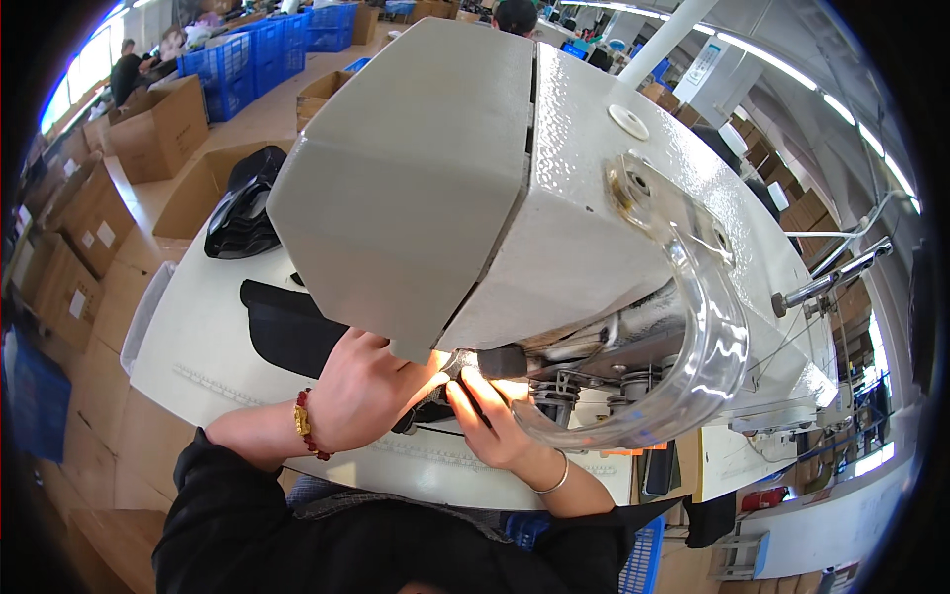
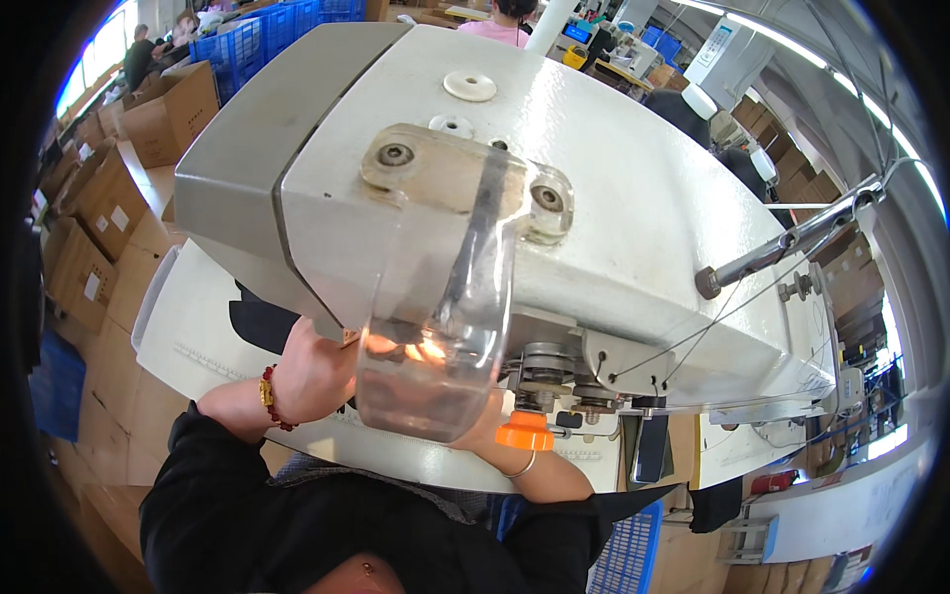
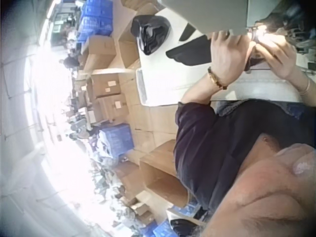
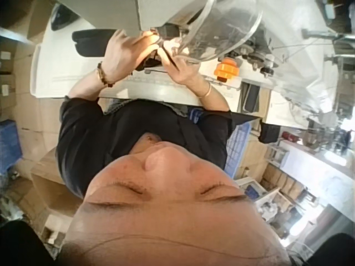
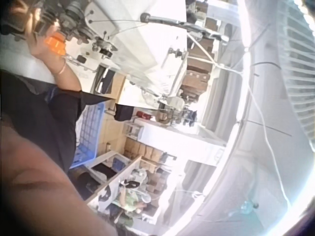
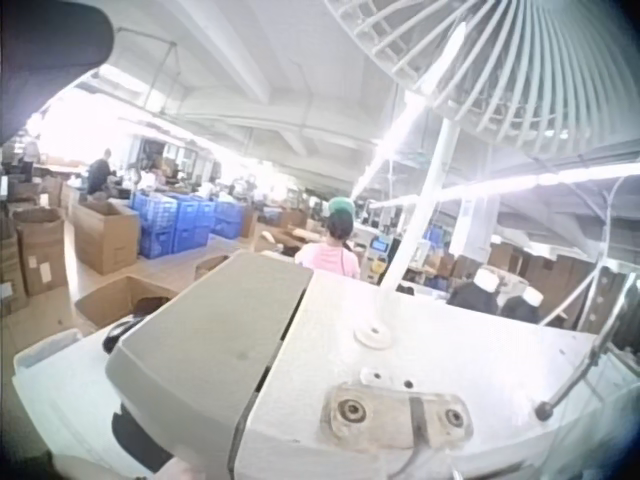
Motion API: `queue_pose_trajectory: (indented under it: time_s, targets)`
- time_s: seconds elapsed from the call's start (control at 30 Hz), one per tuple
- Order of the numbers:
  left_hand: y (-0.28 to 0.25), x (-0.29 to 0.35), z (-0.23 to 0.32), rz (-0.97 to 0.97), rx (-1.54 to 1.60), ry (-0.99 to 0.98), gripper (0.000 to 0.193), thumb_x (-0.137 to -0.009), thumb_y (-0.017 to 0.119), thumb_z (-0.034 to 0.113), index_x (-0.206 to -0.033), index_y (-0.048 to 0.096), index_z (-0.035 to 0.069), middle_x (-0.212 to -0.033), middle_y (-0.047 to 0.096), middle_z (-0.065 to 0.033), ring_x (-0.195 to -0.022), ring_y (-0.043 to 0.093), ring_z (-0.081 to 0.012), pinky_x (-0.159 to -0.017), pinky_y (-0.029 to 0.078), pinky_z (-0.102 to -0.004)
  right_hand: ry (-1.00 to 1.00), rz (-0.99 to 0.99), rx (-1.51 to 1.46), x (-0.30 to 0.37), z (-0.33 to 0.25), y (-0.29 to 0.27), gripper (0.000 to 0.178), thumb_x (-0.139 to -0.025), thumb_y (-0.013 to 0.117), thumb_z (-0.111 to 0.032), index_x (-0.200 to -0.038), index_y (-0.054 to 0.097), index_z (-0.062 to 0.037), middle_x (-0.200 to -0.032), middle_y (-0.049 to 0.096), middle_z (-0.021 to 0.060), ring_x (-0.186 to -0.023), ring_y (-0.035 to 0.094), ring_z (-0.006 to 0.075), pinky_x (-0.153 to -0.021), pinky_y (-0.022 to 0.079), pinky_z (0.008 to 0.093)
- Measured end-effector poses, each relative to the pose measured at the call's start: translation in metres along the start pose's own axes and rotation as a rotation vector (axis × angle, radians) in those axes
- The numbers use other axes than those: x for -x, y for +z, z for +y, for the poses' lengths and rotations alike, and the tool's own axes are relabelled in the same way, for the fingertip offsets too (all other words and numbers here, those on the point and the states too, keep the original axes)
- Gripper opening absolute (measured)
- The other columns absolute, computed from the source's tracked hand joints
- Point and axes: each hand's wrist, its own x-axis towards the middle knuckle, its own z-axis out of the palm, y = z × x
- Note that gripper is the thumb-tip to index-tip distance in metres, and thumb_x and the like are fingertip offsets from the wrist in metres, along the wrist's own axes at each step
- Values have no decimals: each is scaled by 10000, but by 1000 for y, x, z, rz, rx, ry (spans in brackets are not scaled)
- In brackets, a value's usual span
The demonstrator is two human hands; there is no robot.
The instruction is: The person aligns and stitches pieces of black fabric together using a sewing machine, feeding the fabric under the needle by hand.
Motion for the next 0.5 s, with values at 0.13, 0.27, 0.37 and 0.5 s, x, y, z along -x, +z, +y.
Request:
queue_pose_trajectory:
  time_s: [0.13,0.27,0.37,0.5]
  targets:
    - [-11,-3,3,-27,-66,37,163,-738,727,104,-875,662,45,-880,603,-61,-881,576,-250,-767,470,-376,-128,-34,153,-1,2,-7,236,-706,705,-29,-942,726,-24,-1017,675,152,-889,652,237,-773,538,335]
    - [-40,-12,-16,-261,150,119,265,-726,707,53,-988,670,47,-860,577,-78,-867,570,-267,-763,474,-366,-66,-53,136,-8,-7,-12,252,-705,707,-38,-956,725,-35,-1017,677,128,-869,649,229,-771,539,330]
    - [-63,-26,-36,-583,351,122,394,-727,678,8,-1114,662,76,-840,564,-81,-840,565,-262,-750,472,-355,-81,-30,75,-6,-1,-12,271,-704,706,-33,-974,720,-33,-1019,674,131,-866,645,236,-764,540,337]
    - [-63,-24,-51,-660,478,123,420,-753,693,23,-1159,659,123,-824,559,-67,-796,565,-241,-730,465,-348,-1,53,70,14,-5,3,287,-706,699,-18,-993,707,-5,-1014,669,151,-862,641,244,-748,541,342]
